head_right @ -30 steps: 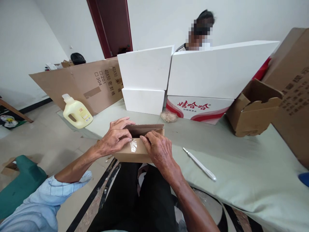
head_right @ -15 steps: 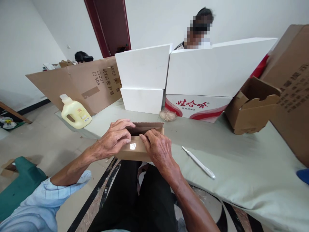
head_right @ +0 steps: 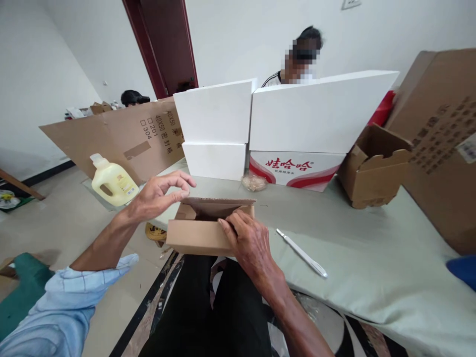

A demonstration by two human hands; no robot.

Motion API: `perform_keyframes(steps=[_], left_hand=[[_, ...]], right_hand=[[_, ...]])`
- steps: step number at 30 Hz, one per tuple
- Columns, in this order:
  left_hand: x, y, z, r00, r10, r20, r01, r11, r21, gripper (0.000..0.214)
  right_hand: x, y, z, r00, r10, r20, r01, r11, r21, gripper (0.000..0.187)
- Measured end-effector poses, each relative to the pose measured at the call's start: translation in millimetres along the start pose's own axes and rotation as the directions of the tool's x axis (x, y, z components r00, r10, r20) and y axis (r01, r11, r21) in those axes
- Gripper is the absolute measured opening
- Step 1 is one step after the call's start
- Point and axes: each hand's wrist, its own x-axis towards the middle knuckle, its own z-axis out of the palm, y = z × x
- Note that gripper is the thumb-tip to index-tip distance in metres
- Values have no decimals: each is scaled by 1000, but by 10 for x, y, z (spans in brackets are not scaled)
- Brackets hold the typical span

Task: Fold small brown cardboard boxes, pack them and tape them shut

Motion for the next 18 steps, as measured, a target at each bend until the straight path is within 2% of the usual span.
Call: perform_keyframes(steps=[3,5,8,12,15,18], left_hand=[[358,-362,31,998,-61,-25,58,995,-79,22],[655,-644,210,996,-91,-11,89,989,-116,22],[1116,-1040,672,991,-121,51,128,981,-149,21],[1639,-1469,1364,985,-141,101,155,978,-139,18],[1925,-1726,1781,982,-154,111,166,980,-111,16],[2117,-1941,2087,982,-162,101,169,984,-62,14]], right_hand=[[-168,-3,-209,999,-5,-54,8,998,55,31],[-272,-10,-356,997,4,-81,3,997,82,26],[-392,0,-533,993,47,-107,-35,993,109,21],[-492,86,-659,987,96,-125,-76,985,155,19],[-540,185,-691,987,110,-117,-88,980,181,16],[-567,277,-700,988,118,-103,-96,975,198,14]])
